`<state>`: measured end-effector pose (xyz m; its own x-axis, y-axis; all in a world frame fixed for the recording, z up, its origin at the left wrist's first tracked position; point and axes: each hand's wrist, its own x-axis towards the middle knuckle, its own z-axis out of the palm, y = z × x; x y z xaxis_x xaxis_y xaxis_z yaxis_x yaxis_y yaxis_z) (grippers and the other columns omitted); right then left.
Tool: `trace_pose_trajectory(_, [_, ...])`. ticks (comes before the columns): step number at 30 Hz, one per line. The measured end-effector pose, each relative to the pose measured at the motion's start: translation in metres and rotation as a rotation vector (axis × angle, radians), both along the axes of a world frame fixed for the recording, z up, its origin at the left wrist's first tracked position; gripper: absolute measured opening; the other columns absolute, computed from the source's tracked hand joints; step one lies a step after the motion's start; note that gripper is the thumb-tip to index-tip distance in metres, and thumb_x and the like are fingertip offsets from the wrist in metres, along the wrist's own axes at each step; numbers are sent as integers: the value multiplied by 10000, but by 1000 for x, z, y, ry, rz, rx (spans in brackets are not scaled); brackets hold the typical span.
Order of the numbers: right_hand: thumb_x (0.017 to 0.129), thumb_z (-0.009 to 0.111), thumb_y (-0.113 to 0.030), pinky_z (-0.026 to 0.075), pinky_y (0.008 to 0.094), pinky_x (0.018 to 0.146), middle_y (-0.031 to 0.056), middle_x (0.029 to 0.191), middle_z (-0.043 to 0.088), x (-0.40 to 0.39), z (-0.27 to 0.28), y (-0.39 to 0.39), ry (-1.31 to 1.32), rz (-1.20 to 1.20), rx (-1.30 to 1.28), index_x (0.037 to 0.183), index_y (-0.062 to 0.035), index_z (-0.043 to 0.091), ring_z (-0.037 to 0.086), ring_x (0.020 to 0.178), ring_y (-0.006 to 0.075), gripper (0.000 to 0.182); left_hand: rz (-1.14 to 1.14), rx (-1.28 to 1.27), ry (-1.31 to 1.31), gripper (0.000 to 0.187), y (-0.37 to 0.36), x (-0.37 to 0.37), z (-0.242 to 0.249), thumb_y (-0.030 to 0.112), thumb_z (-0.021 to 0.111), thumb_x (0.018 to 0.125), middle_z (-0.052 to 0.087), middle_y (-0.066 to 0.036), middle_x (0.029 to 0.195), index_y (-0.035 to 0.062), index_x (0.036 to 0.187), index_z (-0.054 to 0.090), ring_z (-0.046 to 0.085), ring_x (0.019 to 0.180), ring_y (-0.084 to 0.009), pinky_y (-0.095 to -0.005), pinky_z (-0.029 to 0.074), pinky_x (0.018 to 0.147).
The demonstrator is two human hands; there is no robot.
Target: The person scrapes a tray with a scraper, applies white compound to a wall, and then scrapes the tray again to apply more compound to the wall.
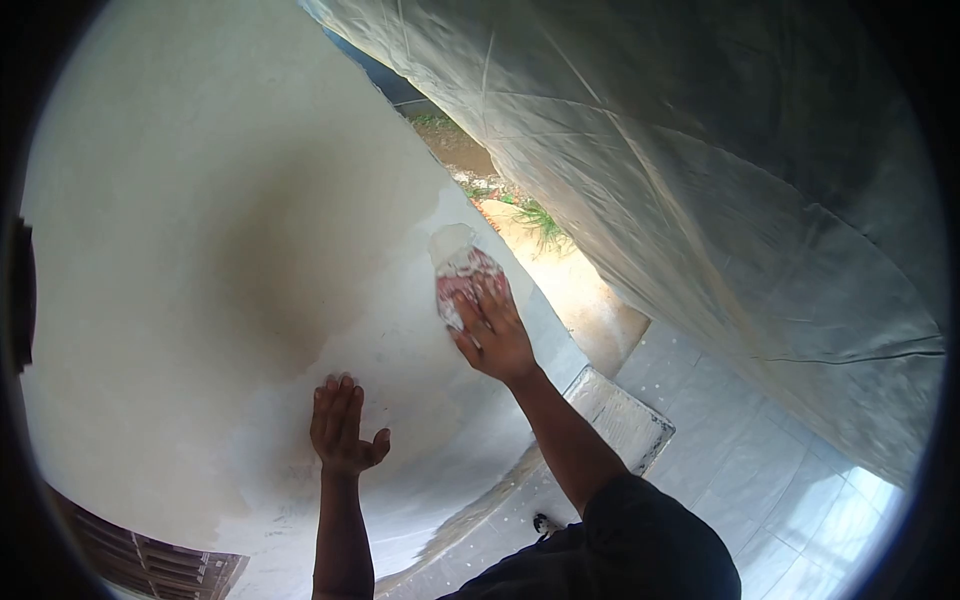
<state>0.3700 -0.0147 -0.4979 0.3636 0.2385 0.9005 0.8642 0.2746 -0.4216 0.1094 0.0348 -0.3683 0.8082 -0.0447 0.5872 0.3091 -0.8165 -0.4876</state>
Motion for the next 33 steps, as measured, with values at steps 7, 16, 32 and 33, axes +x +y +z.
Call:
trace_pose_trajectory(7, [842, 665, -197, 285, 619, 1078, 308, 1396, 409, 6, 24, -3, 91, -46, 75, 1324, -39, 528, 413, 1297, 476, 526, -7, -10, -13, 526, 0, 1, -1, 448, 470, 900, 654, -157, 1179, 5, 1110, 661, 597, 1155, -324, -466, 419, 1044])
trace_pose_trajectory(16, [846, 656, -194, 269, 616, 1090, 326, 1403, 392, -3, 8, -17, 147, -83, 84, 1320, -6, 524, 391, 1313, 477, 527, -21, -19, -22, 535, 2, 2, -1, 458, 468, 900, 650, -163, 1182, 4, 1108, 661, 597, 1156, -323, -469, 424, 1037])
trace_pose_trajectory(32, [850, 650, -189, 277, 592, 1091, 319, 1391, 402, 1, 36, -5, 116, -57, 72, 1324, 10, 523, 367, 1320, 490, 530, -157, -178, 24, 581, -13, 24, -4, 504, 490, 900, 640, -164, 1192, -8, 1118, 656, 572, 1193, -318, -470, 430, 1033])
trace_pose_trajectory(33, [850, 655, -186, 281, 605, 1085, 320, 1384, 408, 0, 35, -1, 93, -22, 46, 1313, 4, 533, 380, 1308, 496, 515, -160, -177, 23, 581, -11, 28, -3, 504, 490, 900, 640, -164, 1192, -8, 1118, 656, 572, 1193, -318, -470, 430, 1033])
